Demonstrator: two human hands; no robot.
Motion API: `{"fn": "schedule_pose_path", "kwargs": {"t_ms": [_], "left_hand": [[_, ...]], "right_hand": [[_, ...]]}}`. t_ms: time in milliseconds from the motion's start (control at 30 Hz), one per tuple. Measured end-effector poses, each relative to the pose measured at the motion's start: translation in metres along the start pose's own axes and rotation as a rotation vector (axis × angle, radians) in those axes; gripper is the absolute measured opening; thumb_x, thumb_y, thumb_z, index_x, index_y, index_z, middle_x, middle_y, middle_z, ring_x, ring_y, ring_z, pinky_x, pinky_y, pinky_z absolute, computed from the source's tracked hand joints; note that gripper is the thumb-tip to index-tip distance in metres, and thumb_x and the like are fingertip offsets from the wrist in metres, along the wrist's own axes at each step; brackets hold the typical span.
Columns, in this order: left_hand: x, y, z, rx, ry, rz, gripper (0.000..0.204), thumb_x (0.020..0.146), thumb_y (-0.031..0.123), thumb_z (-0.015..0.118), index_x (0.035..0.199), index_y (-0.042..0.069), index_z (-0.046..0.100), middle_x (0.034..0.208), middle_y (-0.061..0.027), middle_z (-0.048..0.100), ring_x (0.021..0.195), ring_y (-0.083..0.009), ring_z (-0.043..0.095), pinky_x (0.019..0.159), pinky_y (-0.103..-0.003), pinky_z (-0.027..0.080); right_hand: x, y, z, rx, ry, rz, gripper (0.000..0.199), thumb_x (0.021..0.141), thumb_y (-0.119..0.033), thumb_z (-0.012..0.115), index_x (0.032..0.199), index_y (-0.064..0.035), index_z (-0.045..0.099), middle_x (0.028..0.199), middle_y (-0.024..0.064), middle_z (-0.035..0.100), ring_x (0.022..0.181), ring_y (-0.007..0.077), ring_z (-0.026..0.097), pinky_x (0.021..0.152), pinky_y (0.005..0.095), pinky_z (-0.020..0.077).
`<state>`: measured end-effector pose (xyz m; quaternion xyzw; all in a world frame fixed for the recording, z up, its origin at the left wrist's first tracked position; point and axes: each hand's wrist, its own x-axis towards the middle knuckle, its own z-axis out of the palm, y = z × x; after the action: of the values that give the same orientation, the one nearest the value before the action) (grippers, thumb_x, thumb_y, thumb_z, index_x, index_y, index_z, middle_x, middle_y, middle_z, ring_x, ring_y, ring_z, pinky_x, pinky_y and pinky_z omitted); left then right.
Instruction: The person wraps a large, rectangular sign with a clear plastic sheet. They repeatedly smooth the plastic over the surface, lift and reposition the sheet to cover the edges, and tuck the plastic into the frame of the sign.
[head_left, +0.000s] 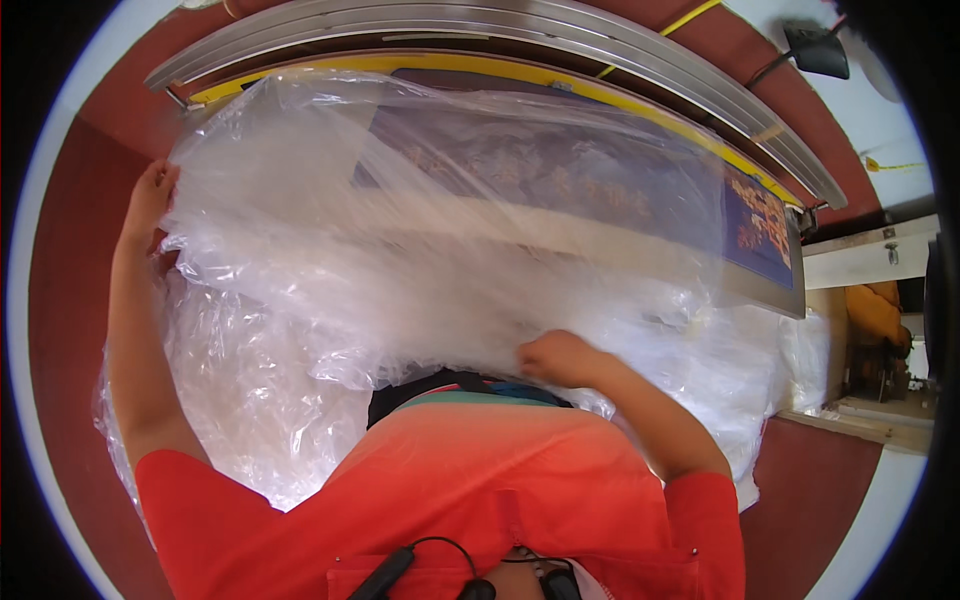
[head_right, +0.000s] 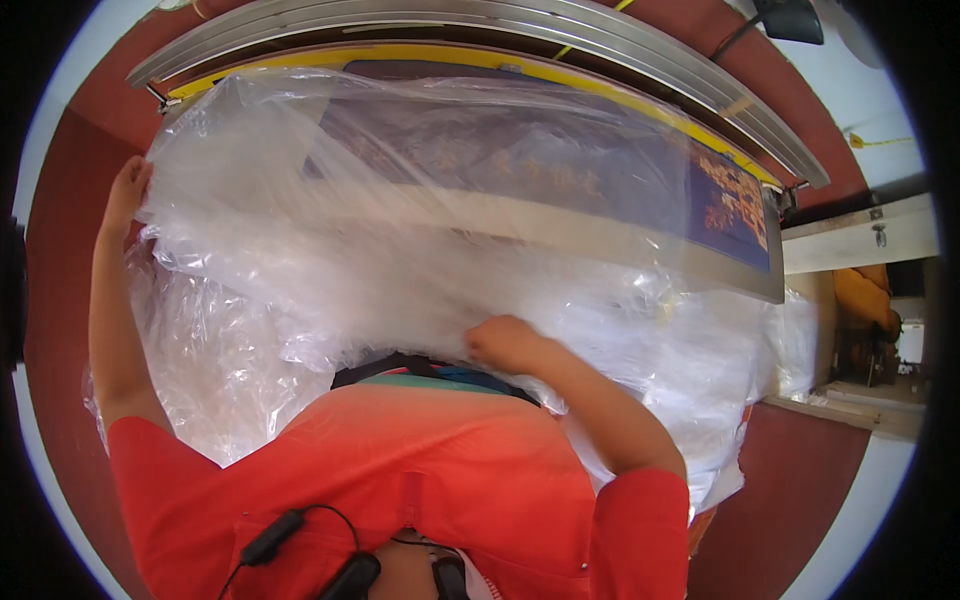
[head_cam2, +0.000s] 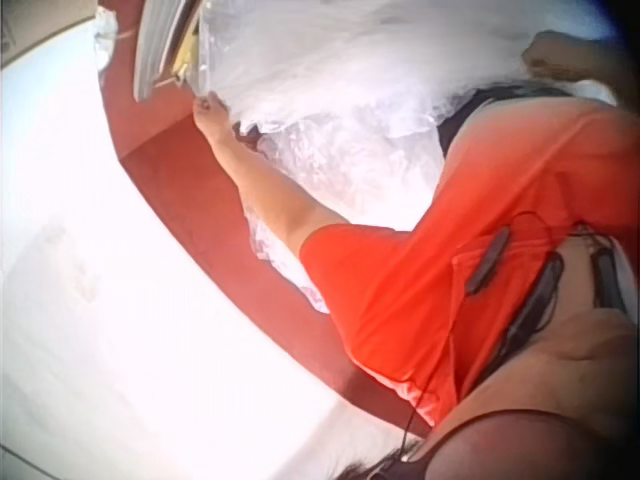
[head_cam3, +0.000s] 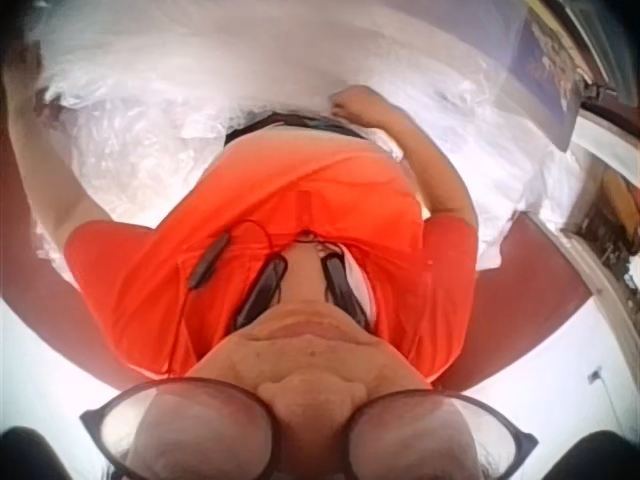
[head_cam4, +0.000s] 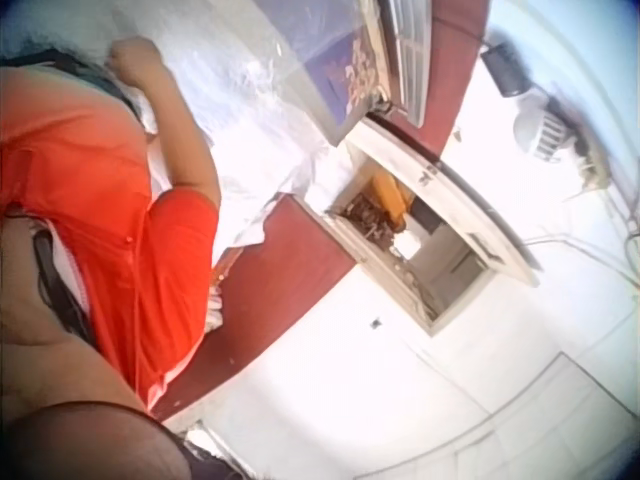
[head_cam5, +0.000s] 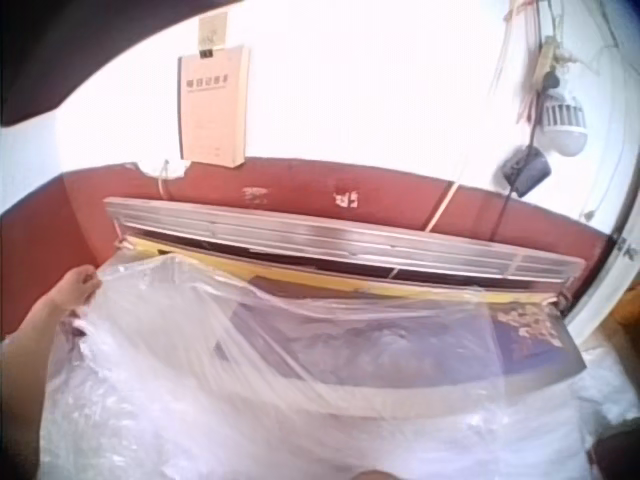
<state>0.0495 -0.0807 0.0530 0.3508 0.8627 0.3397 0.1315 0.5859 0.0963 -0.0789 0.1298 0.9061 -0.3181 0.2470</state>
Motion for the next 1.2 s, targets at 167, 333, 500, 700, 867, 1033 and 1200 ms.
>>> {"fn": "schedule_pose_path", "kwargs": {"t_ms": [167,333,500,700,867,1033,1200], "left_hand": [[-0.006,0.092,-0.001,-0.148,0.131,0.172,0.020,0.083,0.026,0.046,0.084,0.007,0.052,0.064,0.0033,0.044,0.057,-0.0041,0.040,0.054,-0.017,0.034],[-0.042,0.267,0.053,-0.826,-0.101,0.079,0.025,0.082,0.024,0.044,0.094,0.002,0.050,0.085,-0.0070,0.054,0.077,-0.0145,0.051,0.066,-0.026,0.041],[0.004,0.330,0.137,-0.850,-0.078,0.416,0.024,0.081,0.020,0.044,0.083,-0.001,0.055,0.076,-0.0129,0.057,0.072,-0.0187,0.053,0.064,-0.029,0.043],[-0.001,0.331,0.190,0.329,0.199,1.213,0.026,0.076,0.019,0.047,0.093,0.000,0.054,0.085,-0.0193,0.057,0.084,-0.0276,0.053,0.078,-0.035,0.038],[0.023,0.240,0.286,-0.167,-0.041,0.726,0.046,0.082,0.037,0.043,0.115,0.006,0.041,0.114,-0.0103,0.047,0.110,-0.0234,0.040,0.089,-0.036,0.032],[-0.014,0.190,0.332,0.352,0.193,0.838,0.048,0.082,0.040,0.040,0.115,0.005,0.041,0.115,-0.0163,0.044,0.113,-0.0329,0.034,0.092,-0.046,0.024],[-0.032,0.185,0.312,0.153,0.033,0.846,0.047,0.081,0.036,0.043,0.112,0.001,0.042,0.113,-0.0166,0.046,0.110,-0.0330,0.037,0.091,-0.045,0.026]], "right_hand": [[-0.232,0.118,-0.096,0.616,0.688,0.316,0.023,0.082,-0.019,0.046,0.102,-0.0080,0.047,0.094,0.0031,0.050,0.076,0.0107,0.049,0.059,0.0244,0.0410],[-0.366,0.074,-0.206,-1.237,1.423,1.056,0.031,0.080,-0.027,0.048,0.101,-0.0052,0.053,0.094,0.0133,0.057,0.088,0.0307,0.052,0.078,0.0371,0.0390],[-0.165,0.035,-0.156,-0.712,1.259,0.364,0.036,0.075,-0.015,0.055,0.108,-0.0051,0.047,0.121,0.0117,0.038,0.113,0.0279,0.035,0.095,0.0375,0.0248],[-0.193,0.140,-0.118,-0.534,0.852,0.985,0.049,0.073,-0.017,0.054,0.118,-0.0060,0.039,0.123,0.0131,0.038,0.114,0.0284,0.035,0.095,0.0384,0.0252],[-0.115,0.025,-0.058,0.189,0.726,0.248,0.033,0.076,-0.011,0.050,0.108,-0.0061,0.048,0.106,0.0142,0.051,0.097,0.0290,0.048,0.085,0.0328,0.0355],[-0.107,0.006,-0.043,1.113,0.371,0.167,0.052,0.085,-0.042,0.028,0.114,-0.0032,0.044,0.102,0.0127,0.055,0.098,0.0246,0.050,0.087,0.0370,0.0337],[-0.071,0.001,-0.049,1.925,0.393,-0.358,0.066,0.081,-0.056,0.028,0.106,0.0010,0.047,0.094,0.0137,0.056,0.090,0.0249,0.052,0.079,0.0358,0.0388]]}}
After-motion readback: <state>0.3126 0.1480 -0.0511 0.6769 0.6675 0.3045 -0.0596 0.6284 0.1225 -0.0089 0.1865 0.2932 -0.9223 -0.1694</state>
